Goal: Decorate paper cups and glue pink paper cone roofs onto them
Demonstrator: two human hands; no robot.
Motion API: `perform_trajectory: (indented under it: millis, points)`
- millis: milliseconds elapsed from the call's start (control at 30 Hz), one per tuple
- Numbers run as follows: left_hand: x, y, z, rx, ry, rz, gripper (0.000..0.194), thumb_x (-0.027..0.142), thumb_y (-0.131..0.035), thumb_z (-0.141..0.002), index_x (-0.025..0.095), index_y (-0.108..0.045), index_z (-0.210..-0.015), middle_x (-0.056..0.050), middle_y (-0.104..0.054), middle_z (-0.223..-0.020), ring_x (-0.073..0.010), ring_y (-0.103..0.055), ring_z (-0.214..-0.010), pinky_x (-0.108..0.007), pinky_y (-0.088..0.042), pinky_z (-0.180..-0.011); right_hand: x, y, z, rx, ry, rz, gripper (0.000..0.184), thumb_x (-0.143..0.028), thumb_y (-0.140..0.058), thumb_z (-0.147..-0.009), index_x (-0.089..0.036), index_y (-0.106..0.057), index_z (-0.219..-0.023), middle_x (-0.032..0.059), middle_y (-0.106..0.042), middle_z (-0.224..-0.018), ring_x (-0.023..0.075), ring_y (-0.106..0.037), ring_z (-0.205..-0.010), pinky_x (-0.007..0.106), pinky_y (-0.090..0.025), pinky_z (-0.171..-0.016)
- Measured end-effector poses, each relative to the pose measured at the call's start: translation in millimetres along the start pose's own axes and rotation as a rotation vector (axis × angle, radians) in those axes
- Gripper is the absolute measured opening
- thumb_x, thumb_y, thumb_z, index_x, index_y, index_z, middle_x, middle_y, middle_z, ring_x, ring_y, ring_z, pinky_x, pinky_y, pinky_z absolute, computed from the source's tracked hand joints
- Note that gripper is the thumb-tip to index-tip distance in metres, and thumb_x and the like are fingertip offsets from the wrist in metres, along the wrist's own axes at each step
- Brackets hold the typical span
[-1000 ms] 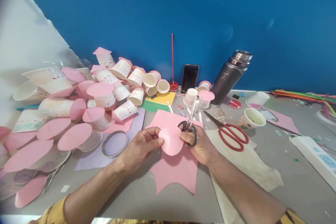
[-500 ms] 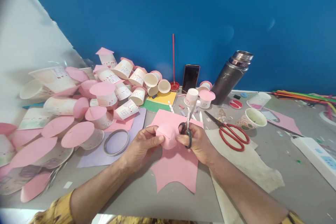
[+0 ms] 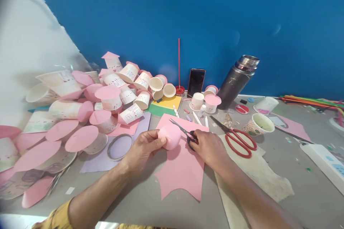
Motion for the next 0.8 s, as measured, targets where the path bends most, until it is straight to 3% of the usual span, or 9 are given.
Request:
perform_trajectory:
  millis: [200, 367, 500, 667, 800]
  points:
    - [-1, 1.0, 0, -0.012, 0.013, 0.089, 0.036, 0.048, -0.082, -0.076, 0.013, -0.075, -0.081, -0.006, -0.066, -0.081, -0.016, -0.058, -0.076, -0.031, -0.046, -0.077, -3, 1, 4, -0.009, -0.061, 0.154, 0.016, -0.035, -0.063, -0.089, -0.021, -0.065, -0.095, 0.0065, -0.077, -0.082, 0.0257, -0.072, -0.075, 0.029, -0.027, -0.059]
    - [5, -0.4, 2, 0.012, 0.027, 0.138, 0.032, 0.041, -0.088, -0.068, 0.014, -0.071, -0.07, -0.003, -0.065, -0.074, -0.0145, -0.058, -0.073, -0.028, -0.045, -0.074, -9, 1, 8, -0.023, 0.008, 0.205, 0.012, -0.034, -0.065, -0.09, -0.023, -0.066, -0.091, 0.0053, -0.077, -0.083, 0.0252, -0.073, -0.077, 0.03, -0.026, -0.058]
    - [8, 2.1, 2, 0.05, 0.036, 0.169, 0.029, 0.034, -0.09, -0.062, 0.015, -0.068, -0.063, 0.001, -0.06, -0.064, -0.0102, -0.053, -0.063, -0.024, -0.04, -0.066, -8, 0, 10, 0.011, 0.019, 0.158, 0.019, -0.032, -0.068, -0.089, -0.022, -0.064, -0.104, 0.0053, -0.077, -0.085, 0.0249, -0.072, -0.078, 0.029, -0.031, -0.06]
    - [6, 2.4, 1, 0.023, 0.069, 0.191, 0.03, 0.034, -0.093, -0.058, 0.014, -0.071, -0.06, -0.002, -0.063, -0.063, -0.0119, -0.056, -0.064, -0.025, -0.041, -0.066, -6, -6, 7, 0.005, 0.088, 0.062, 0.004, -0.023, -0.064, -0.087, -0.02, -0.063, -0.087, 0.0064, -0.07, -0.096, 0.0205, -0.065, -0.079, 0.028, -0.033, -0.064]
    - [3, -3.8, 2, -0.075, 0.1, 0.199, 0.032, 0.037, -0.094, -0.06, 0.013, -0.073, -0.063, -0.002, -0.064, -0.063, -0.0116, -0.056, -0.062, -0.025, -0.042, -0.065, -3, -10, 3, -0.122, 0.057, -0.12, 0.01, -0.018, -0.066, -0.074, -0.019, -0.056, -0.071, 0.0019, -0.061, -0.081, 0.0153, -0.055, -0.069, 0.026, -0.03, -0.06]
Point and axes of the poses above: each hand's wrist, its own z-axis away from the middle knuckle, its own y-axis out of the back of the hand, x = y × z, the point moved 4 cm from there along -z, towards the middle knuckle
